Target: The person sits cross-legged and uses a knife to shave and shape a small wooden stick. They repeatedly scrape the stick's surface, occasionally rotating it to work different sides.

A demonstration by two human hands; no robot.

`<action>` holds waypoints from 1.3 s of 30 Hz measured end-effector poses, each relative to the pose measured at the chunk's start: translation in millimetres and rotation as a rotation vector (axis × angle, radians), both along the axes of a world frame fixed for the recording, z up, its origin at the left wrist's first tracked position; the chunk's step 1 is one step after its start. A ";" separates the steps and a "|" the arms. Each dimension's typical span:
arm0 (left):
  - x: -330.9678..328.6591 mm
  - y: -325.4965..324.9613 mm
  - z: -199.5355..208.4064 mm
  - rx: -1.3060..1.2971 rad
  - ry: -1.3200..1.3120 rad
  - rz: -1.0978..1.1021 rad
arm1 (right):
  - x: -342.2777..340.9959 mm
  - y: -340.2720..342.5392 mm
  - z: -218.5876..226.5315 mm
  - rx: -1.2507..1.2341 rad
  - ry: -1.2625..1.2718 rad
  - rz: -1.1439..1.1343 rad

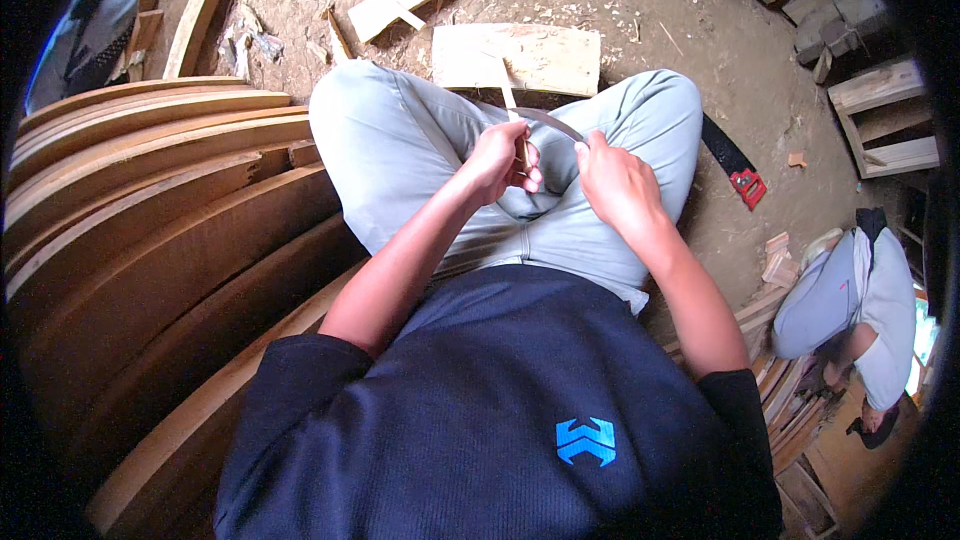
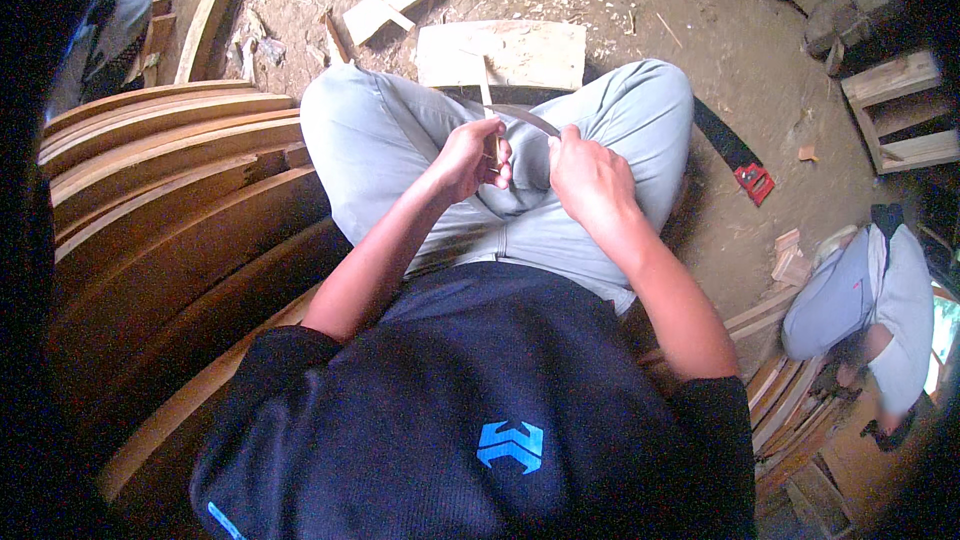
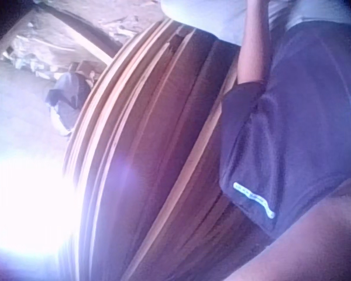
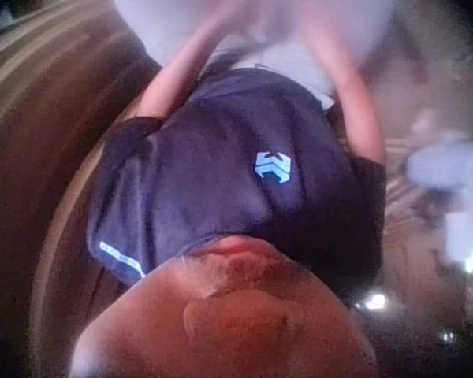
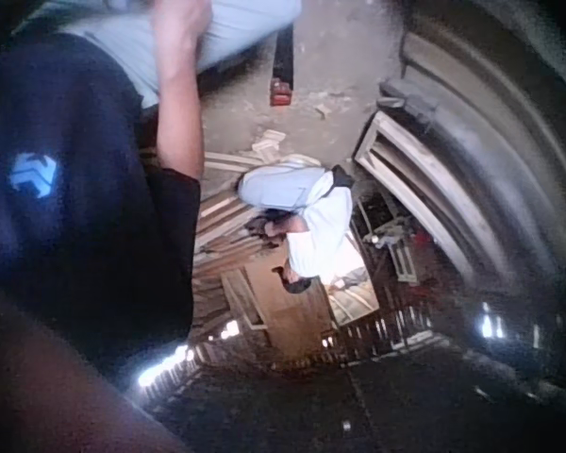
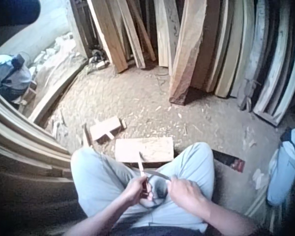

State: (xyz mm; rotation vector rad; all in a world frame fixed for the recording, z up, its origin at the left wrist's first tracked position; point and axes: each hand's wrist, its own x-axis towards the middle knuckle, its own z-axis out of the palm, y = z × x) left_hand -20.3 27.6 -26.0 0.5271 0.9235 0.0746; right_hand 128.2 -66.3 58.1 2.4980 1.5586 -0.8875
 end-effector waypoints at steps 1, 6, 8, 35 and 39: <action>0.7 0.9 0.4 -0.004 0.004 0.005 | -0.8 0.9 -0.8 0.009 -0.015 0.012; 2.8 4.6 6.1 -0.021 0.038 0.008 | -3.9 6.1 -11.0 0.026 -0.066 0.083; 1.9 4.9 4.4 -0.027 0.036 0.000 | -6.5 6.3 -15.9 0.048 -0.121 0.114; 8.1 -1.9 1.6 0.015 0.046 0.018 | -12.3 49.0 -83.0 0.208 -0.236 0.073; 3.9 -2.8 -1.7 0.027 -0.016 0.031 | -8.6 47.0 -58.2 0.136 -0.071 -0.006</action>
